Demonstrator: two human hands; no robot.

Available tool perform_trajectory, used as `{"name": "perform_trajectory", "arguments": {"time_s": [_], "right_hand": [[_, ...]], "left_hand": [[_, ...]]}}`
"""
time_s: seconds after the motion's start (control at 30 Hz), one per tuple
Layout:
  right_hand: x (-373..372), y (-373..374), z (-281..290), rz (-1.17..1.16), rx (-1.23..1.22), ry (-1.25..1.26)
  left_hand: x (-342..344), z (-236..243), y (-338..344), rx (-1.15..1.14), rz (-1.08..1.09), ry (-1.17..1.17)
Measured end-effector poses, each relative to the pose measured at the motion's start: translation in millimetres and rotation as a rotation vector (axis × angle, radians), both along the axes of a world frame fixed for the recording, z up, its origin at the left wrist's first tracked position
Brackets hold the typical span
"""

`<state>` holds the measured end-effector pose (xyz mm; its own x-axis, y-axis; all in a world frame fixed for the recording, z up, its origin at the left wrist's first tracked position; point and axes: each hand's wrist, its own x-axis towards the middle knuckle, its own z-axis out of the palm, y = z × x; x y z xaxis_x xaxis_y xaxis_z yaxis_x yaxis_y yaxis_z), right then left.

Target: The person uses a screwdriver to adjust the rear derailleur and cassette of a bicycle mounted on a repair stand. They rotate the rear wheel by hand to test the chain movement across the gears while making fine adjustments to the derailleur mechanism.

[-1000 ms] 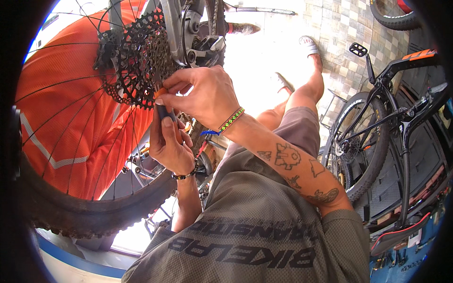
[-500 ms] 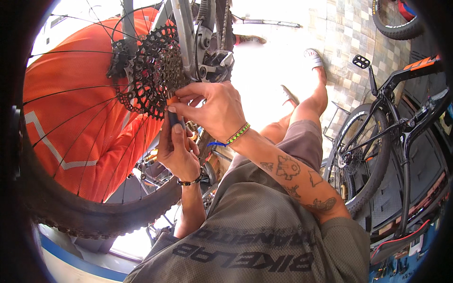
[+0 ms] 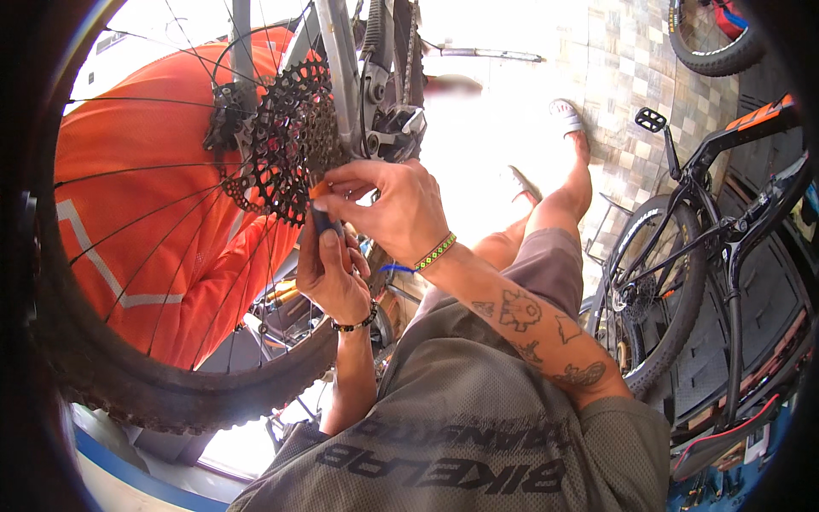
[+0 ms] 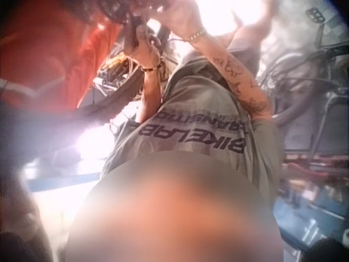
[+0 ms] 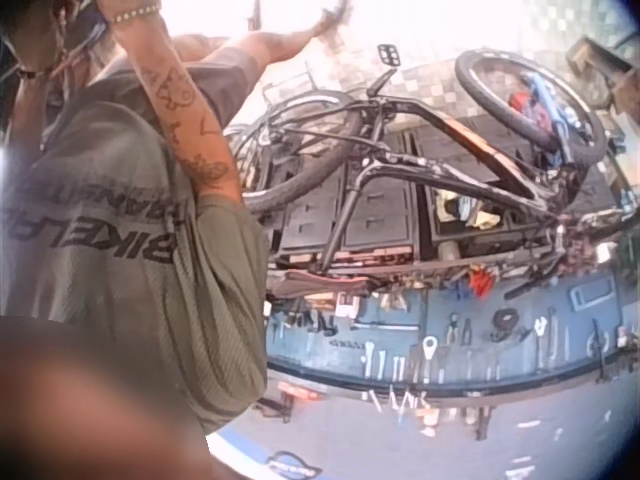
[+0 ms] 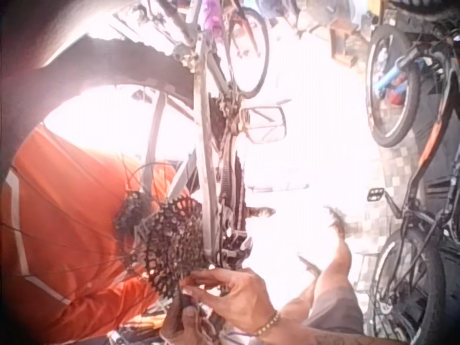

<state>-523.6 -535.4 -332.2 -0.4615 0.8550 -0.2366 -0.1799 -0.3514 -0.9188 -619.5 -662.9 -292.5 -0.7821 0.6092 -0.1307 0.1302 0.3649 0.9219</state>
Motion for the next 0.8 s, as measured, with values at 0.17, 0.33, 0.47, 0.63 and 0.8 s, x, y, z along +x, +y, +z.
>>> {"name": "perform_trajectory", "arguments": {"time_s": [0.17, 0.33, 0.47, 0.63, 0.8], "right_hand": [[0, 11, 6, -0.214, 0.438, -0.282], [-8, 26, -2, -0.207, 0.662, -0.411], [-12, 27, -2, -0.22, 0.714, -0.436], [-19, 27, -5, -0.284, 0.789, -0.472], [-17, 39, -10, -0.249, 1.015, -0.541]], "left_hand": [[7, 15, -5, 0.046, 0.027, 0.004], [1, 23, -27, 0.023, -0.029, 0.044], [2, 24, -45, 0.013, -0.03, 0.057], [1, 17, -64, 0.069, -0.085, 0.043], [2, 21, -74, 0.09, -0.13, 0.006]]}}
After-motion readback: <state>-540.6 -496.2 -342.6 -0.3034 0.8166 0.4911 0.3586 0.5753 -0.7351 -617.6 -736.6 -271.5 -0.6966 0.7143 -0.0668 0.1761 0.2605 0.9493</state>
